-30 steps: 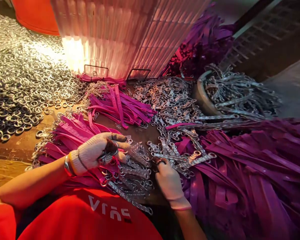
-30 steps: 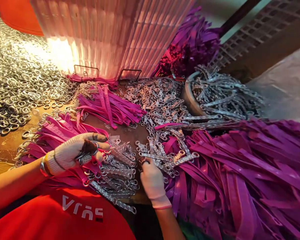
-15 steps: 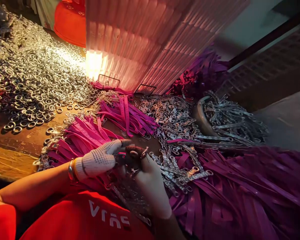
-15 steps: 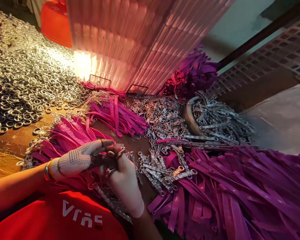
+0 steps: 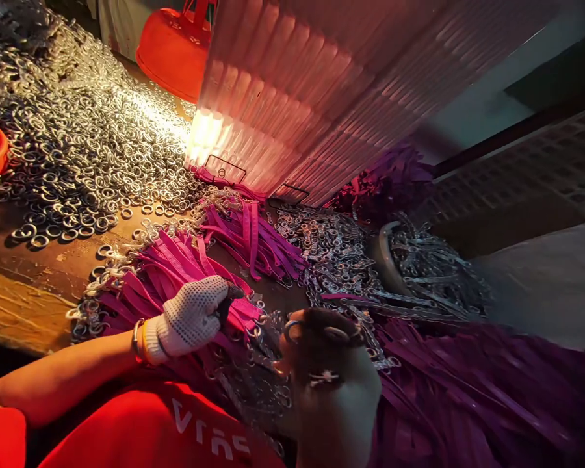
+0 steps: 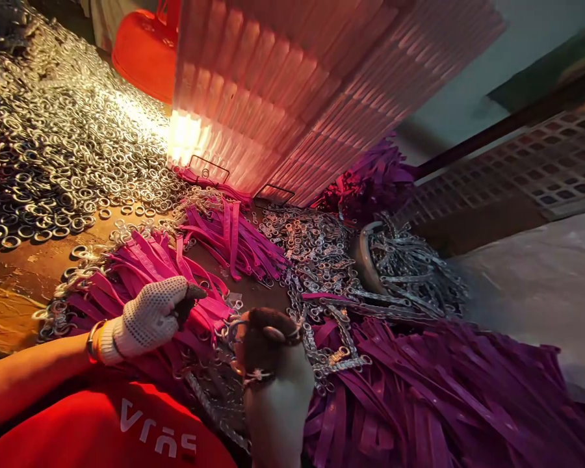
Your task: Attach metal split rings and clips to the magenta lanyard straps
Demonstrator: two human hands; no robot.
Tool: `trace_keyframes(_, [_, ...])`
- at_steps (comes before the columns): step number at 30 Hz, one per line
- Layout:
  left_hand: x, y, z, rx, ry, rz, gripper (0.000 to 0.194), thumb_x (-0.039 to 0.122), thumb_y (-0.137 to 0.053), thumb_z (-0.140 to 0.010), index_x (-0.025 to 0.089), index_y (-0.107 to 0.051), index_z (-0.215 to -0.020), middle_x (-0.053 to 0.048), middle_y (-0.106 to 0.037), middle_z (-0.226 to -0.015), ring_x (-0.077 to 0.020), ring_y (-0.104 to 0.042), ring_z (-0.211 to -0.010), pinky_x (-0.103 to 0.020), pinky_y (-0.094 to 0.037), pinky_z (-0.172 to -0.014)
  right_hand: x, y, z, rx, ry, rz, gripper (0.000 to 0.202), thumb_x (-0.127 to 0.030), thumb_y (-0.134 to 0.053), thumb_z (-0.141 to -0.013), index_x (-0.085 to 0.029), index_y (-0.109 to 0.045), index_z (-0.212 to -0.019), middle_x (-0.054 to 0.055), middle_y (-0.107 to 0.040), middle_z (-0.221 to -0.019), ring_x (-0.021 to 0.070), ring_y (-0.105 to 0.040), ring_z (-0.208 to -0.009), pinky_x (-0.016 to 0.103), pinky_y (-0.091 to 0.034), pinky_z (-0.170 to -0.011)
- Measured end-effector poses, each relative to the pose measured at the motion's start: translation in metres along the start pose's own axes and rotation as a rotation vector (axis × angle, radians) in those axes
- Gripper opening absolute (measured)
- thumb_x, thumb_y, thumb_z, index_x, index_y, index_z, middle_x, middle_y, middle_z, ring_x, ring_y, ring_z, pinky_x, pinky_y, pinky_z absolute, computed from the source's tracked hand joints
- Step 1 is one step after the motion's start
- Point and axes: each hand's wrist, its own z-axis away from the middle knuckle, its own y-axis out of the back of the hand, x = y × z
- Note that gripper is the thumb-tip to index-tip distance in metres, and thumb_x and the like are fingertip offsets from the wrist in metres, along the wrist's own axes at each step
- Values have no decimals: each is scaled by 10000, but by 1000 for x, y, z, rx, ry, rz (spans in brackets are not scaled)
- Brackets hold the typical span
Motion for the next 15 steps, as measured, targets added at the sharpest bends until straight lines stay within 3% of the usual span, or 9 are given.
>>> trace_keyframes(2, [1,4,-2,-109,165,195,190,250,-641,-773,140,-736,-895,-42,-635,-742,-117,-539,-636,-234,-441,-607,-7,3,-5,-60,-42,-57,251,-387,-673,-861,-226,-655,-1053,37,-677,-881,163,-589,-682,273,-471,-577])
trace_keyframes(4, [3,5,-5,-259,434,506,266,378,-646,-779,134,-694,-875,-15,-585,-662,-94,-484,-508,-219,-395,-490,-12,0,-14,-204,-67,-105,283,-425,-662,-865,-210,-679,-1048,33,-671,-864,165,-594,-710,277,-481,-617])
trace_keyframes(6, [4,4,-6,-343,604,689,299,430,-669,-751,140,-640,-817,-1,-567,-632,-87,-479,-456,-212,-381,-443,-13,-6,-22,-329,-58,-111,299,-435,-645,-872,-197,-691,-1048,26,-666,-845,168,-598,-736,274,-484,-643])
trace_keyframes(11, [2,1,0,-397,594,559,235,365,-672,-760,157,-571,-722,34,-500,-542,-61,-393,-372,-195,-235,-356,-5,-17,-26,-484,98,0,302,-376,-533,-942,-201,-660,-1153,40,-691,-923,171,-622,-776,270,-500,-677])
trace_keyframes(15, [4,2,0,-426,656,589,210,344,-653,-748,142,-597,-727,56,-436,-518,-46,-324,-378,-201,-184,-365,12,-12,-19,-379,486,322,450,-215,-540,-874,-197,-546,-1324,122,-648,-1167,226,-629,-927,332,-513,-772])
